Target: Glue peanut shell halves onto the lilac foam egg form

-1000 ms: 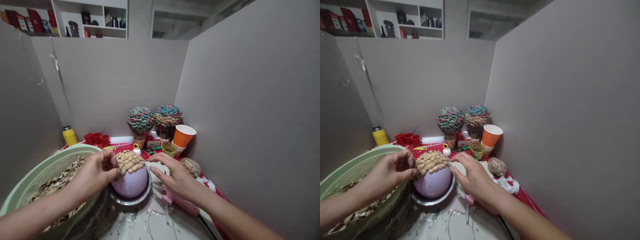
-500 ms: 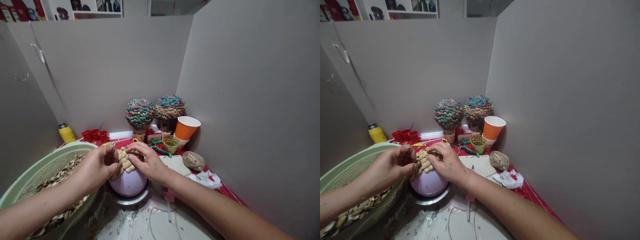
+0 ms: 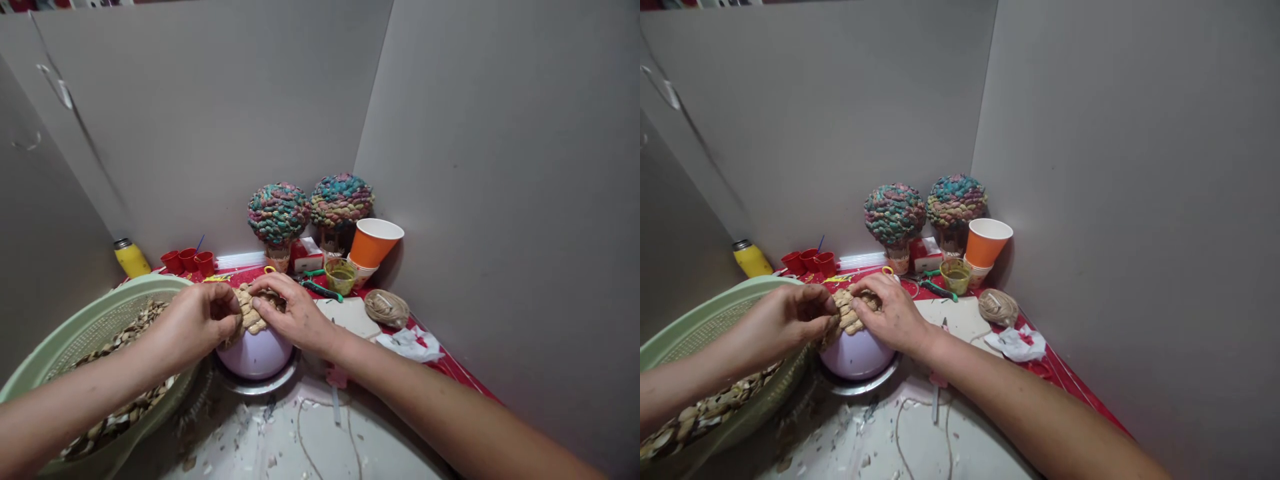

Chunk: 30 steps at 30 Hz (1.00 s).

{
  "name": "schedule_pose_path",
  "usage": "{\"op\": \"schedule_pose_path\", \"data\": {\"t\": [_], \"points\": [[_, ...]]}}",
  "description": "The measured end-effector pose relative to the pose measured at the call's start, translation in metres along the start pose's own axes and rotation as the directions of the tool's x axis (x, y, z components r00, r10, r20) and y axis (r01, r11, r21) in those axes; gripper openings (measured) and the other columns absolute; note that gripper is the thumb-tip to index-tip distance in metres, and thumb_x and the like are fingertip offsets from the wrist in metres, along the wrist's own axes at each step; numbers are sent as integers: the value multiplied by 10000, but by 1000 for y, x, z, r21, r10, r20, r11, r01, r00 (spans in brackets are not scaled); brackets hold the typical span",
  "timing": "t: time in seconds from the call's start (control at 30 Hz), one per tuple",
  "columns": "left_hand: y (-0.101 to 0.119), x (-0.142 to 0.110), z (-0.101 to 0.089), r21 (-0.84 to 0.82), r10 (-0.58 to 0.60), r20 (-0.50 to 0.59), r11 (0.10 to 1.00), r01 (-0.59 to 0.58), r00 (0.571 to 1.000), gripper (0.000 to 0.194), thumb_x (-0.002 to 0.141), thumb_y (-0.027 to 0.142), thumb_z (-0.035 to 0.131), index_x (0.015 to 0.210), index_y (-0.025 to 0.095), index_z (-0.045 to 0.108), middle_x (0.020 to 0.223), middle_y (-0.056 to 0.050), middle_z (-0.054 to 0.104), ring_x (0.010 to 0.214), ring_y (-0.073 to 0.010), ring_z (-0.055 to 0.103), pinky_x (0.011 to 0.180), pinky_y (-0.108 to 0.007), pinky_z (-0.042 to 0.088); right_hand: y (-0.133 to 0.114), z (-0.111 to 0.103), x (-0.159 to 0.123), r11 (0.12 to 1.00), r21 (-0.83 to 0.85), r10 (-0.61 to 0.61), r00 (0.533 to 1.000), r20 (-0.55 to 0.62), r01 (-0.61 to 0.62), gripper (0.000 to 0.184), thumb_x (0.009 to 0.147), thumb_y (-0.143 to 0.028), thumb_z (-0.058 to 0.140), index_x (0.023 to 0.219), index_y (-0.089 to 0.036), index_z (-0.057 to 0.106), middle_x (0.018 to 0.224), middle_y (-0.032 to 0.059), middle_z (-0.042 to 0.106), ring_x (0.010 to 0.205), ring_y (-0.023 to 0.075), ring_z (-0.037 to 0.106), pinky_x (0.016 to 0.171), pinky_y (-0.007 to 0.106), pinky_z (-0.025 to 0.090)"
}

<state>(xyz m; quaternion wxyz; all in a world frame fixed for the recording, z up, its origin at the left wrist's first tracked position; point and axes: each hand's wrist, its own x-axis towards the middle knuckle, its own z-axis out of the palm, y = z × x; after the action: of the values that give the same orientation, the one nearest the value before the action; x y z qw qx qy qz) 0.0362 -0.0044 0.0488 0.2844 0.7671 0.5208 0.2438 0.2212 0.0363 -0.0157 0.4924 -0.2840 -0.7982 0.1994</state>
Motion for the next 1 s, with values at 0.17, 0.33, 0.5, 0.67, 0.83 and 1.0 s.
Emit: {"op": "schedule_pose_path", "data": {"t": [0.17,0.33,0.5,0.67,0.83,1.0], "points": [[11,2,-2,202,74,50,976,-83,996,135,688,151,507,700,179,638,613,1,632,556,-144,539,505,-225,368,2,1,0,1000,-4,-5,1000,-6,5,108,858,-124,598,925,-204,628,964,53,665,944,216,593,886,376,446],[17,8,-7,255,103,149,957,-139,983,187,677,98,483,691,184,648,585,11,640,518,-135,549,484,-212,349,2,2,0,1000,-8,-4,1000,-8,4,120,854,-124,600,931,-212,626,960,47,664,937,216,590,879,373,448],[9,8,-5,208,85,154,971,-117,984,234,685,110,489,734,183,706,599,-2,677,521,-147,579,477,-214,365,1,1,-2,1000,-7,-13,1000,-3,13,102,860,-137,591,931,-204,622,967,59,661,940,221,587,882,377,448],[8,1,-3,133,131,66,981,-139,989,216,689,131,537,732,191,740,613,-2,694,543,-149,586,520,-215,402,2,1,-3,1000,-3,-18,1000,-6,18,105,857,-140,591,935,-206,614,983,65,658,949,221,585,892,379,445],[8,-1,0,163,139,35,976,-143,990,210,687,115,531,718,189,725,657,-2,705,596,-154,601,573,-227,431,3,2,-4,1000,-2,-11,1000,-18,11,97,862,-146,577,923,-215,608,941,52,652,922,219,581,865,376,449],[-2,-1,-1,-110,67,13,992,-65,998,193,716,153,525,738,184,714,688,-17,708,629,-167,629,601,-250,486,2,2,-4,1000,4,-8,1000,-17,9,84,872,-175,578,933,-215,620,951,57,659,924,222,585,863,379,452]]}}
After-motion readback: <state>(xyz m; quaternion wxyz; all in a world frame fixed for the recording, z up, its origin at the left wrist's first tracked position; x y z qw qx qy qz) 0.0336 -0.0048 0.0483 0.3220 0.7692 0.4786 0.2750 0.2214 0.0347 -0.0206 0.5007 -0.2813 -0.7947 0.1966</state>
